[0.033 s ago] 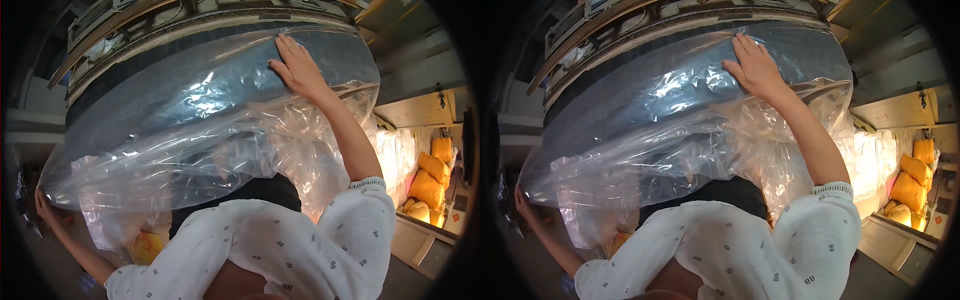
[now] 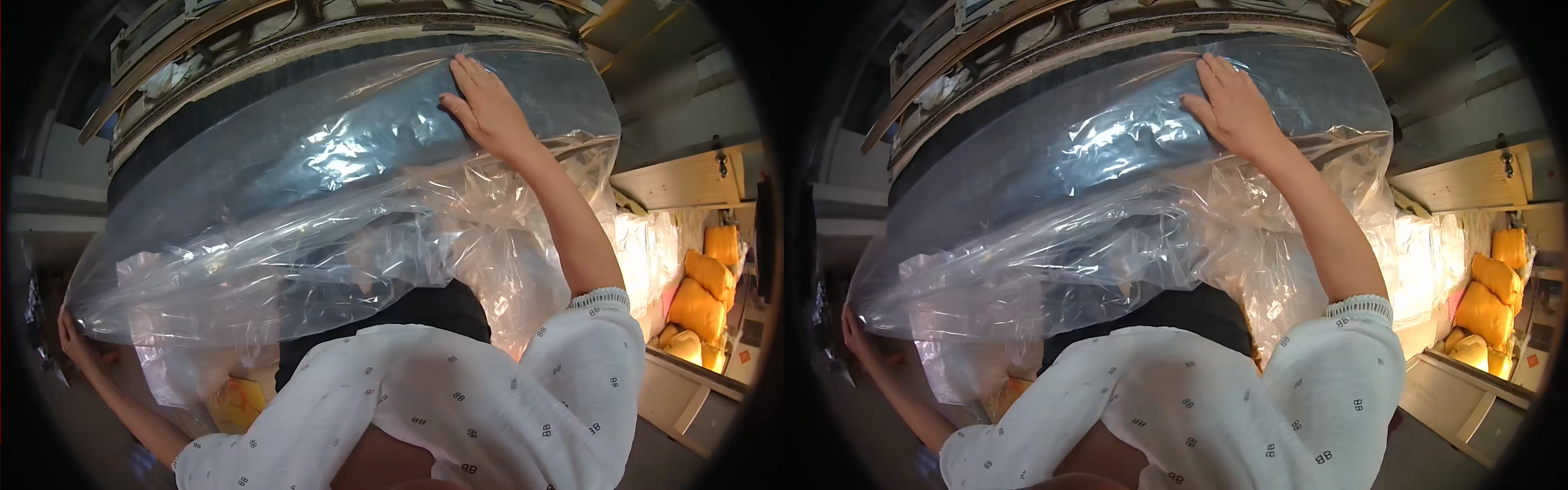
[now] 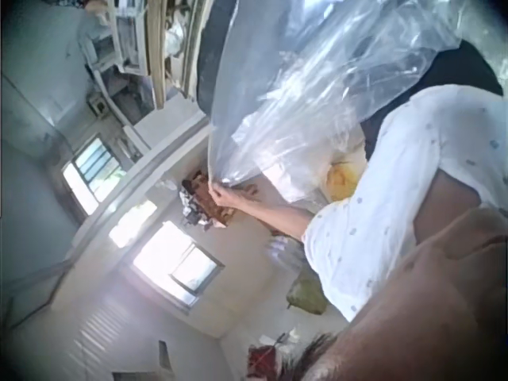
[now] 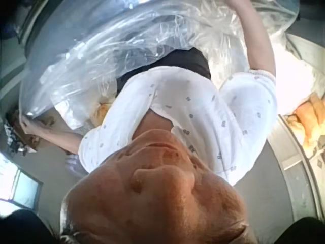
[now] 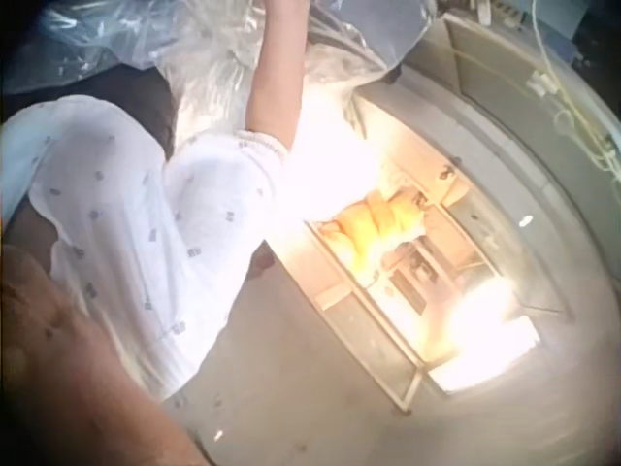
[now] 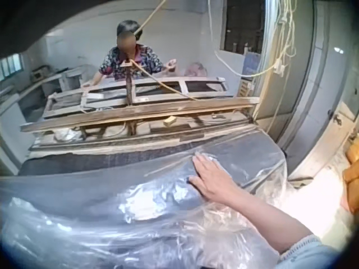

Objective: Wrapping a large curved grey component with clear plastic protective film.

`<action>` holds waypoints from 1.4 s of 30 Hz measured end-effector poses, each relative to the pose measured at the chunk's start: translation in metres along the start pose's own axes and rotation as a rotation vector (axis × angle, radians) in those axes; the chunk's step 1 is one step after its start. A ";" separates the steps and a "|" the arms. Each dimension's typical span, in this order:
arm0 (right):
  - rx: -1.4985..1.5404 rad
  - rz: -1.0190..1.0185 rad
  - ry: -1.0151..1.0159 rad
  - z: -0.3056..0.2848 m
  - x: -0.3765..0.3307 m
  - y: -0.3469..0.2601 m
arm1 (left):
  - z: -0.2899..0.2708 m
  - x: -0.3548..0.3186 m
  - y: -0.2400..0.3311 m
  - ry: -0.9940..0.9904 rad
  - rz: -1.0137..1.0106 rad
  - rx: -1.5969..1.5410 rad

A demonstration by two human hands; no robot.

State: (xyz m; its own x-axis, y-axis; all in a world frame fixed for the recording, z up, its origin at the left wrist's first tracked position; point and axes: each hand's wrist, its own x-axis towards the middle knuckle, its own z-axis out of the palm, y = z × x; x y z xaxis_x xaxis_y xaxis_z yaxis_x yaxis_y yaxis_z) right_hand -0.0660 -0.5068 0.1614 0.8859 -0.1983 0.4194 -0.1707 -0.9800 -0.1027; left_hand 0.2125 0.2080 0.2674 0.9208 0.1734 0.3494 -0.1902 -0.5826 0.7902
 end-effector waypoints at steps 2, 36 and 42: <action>0.074 -0.005 0.047 -0.006 0.006 0.001 | -0.012 -0.020 0.007 0.017 -0.020 0.078; 0.660 0.722 0.552 0.038 0.073 0.205 | 0.318 0.119 -0.021 -0.197 -0.023 -0.366; 0.335 0.714 0.532 0.036 0.082 0.203 | 0.317 0.147 -0.043 -0.131 0.017 -0.166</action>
State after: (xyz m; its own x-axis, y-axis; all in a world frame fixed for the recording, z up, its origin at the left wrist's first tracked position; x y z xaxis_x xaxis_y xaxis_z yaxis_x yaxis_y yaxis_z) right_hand -0.0119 -0.7209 0.1423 0.2935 -0.8117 0.5049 -0.3896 -0.5839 -0.7122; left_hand 0.4642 0.0067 0.1258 0.9513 0.0542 0.3034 -0.2493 -0.4434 0.8609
